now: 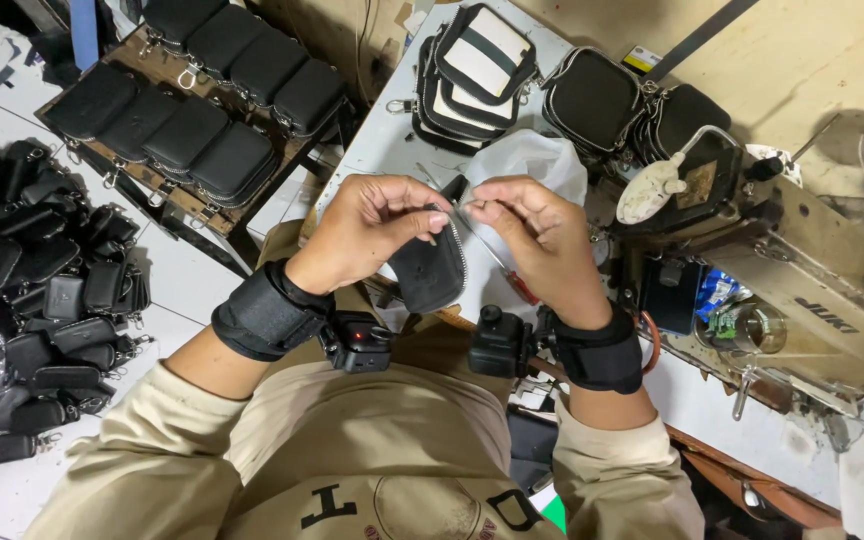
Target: The person attaches metal zipper pulls to small zippered pouches at a workbench. They pick up a pouch, thread the zipper pull onto the zipper slider by hand, press the hardware closed, test the zipper, and set the finished pouch aside, repeating the process on several pouches.
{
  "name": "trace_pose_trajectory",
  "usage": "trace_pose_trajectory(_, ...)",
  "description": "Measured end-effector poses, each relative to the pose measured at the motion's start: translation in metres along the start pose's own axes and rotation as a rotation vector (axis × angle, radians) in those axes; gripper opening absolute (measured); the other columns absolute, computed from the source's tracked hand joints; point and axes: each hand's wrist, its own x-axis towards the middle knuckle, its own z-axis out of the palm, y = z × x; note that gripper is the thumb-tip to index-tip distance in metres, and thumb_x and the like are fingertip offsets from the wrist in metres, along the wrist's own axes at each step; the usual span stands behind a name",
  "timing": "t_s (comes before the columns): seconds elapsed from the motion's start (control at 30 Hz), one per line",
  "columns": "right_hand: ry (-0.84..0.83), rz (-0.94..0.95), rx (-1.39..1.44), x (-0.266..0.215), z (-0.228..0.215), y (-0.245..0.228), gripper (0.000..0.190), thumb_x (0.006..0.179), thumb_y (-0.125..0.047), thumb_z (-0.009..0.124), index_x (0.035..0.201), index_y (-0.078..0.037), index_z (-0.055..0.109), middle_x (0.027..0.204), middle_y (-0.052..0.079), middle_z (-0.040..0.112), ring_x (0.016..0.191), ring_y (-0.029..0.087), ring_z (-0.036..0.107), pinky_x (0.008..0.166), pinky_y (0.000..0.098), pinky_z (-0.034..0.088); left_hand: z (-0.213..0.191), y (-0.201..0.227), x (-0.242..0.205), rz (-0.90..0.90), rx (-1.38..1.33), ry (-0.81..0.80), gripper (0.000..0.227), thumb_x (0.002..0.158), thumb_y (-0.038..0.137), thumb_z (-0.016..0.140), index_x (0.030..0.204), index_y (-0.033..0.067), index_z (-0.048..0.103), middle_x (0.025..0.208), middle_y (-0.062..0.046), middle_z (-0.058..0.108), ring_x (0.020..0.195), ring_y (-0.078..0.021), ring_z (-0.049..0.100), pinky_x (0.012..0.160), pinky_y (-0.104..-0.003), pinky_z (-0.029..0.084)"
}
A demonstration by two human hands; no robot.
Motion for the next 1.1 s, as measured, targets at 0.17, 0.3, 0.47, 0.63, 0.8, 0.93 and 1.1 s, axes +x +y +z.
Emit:
trace_pose_trajectory(0.17,0.027,0.171,0.162,-0.001,0.004,-0.004,0.027,0.101,-0.008,0.064,0.119,0.011,0.064,0.116,0.025,0.072,0.109,0.027,0.072,0.097,0.0392,0.060,0.002,0.001,0.001,0.015,0.052,-0.016,0.014,0.093,0.001,0.072,0.105,-0.0048,0.073,0.086,-0.018,0.076,0.080,-0.0154,0.070,0.075,-0.030,0.064)
trace_pose_trajectory(0.3,0.041,0.211,0.163,0.000,0.003,-0.005,0.025,0.102,-0.011,0.063,0.117,0.009,0.065,0.119,0.024,0.072,0.111,0.025,0.071,0.096,0.0374,0.061,0.001,-0.003,0.001,0.023,0.040,0.000,0.015,0.092,0.000,0.072,0.106,-0.0058,0.073,0.088,-0.019,0.076,0.080,-0.0155,0.071,0.074,-0.029,0.064)
trace_pose_trajectory(0.47,0.030,0.217,0.233,0.000,-0.003,0.017,0.020,0.099,-0.009,0.068,0.110,0.007,0.063,0.105,0.020,0.073,0.097,0.019,0.074,0.092,0.0336,0.063,0.003,0.005,0.001,0.018,0.097,-0.029,0.016,0.092,-0.003,0.070,0.107,-0.0063,0.073,0.088,-0.022,0.076,0.078,-0.0179,0.072,0.071,-0.029,0.065)
trace_pose_trajectory(0.63,0.018,0.151,0.175,0.001,-0.001,0.024,0.018,0.096,-0.007,0.073,0.108,0.005,0.067,0.097,0.018,0.073,0.083,0.014,0.068,0.075,0.0273,0.065,0.004,0.001,0.000,0.017,0.119,-0.037,0.016,0.092,-0.004,0.069,0.108,-0.0070,0.073,0.089,-0.023,0.076,0.079,-0.0180,0.072,0.072,-0.031,0.065)
trace_pose_trajectory(0.8,0.022,0.152,0.188,0.002,0.008,0.015,0.022,0.096,-0.006,0.072,0.112,0.008,0.069,0.097,0.019,0.074,0.088,0.016,0.071,0.084,0.0330,0.066,0.002,0.002,-0.001,0.009,0.165,-0.066,0.017,0.093,-0.003,0.067,0.109,-0.0075,0.072,0.086,-0.023,0.076,0.078,-0.0182,0.072,0.073,-0.032,0.065)
trace_pose_trajectory(0.93,0.006,0.100,0.106,0.004,0.010,0.012,0.021,0.096,-0.005,0.073,0.113,0.007,0.070,0.099,0.019,0.075,0.091,0.017,0.072,0.084,0.0334,0.066,0.004,0.012,-0.002,0.020,0.205,-0.082,0.015,0.092,-0.003,0.067,0.106,-0.0052,0.074,0.081,-0.019,0.075,0.074,-0.0176,0.072,0.070,-0.032,0.065)
trace_pose_trajectory(1.1,-0.004,0.074,0.054,0.005,0.014,0.013,0.021,0.095,-0.005,0.076,0.112,0.006,0.071,0.097,0.019,0.076,0.086,0.015,0.072,0.079,0.0293,0.065,0.006,0.019,-0.002,0.021,0.237,-0.086,0.014,0.091,-0.003,0.068,0.104,-0.0033,0.075,0.077,-0.017,0.075,0.071,-0.0163,0.072,0.068,-0.030,0.064)
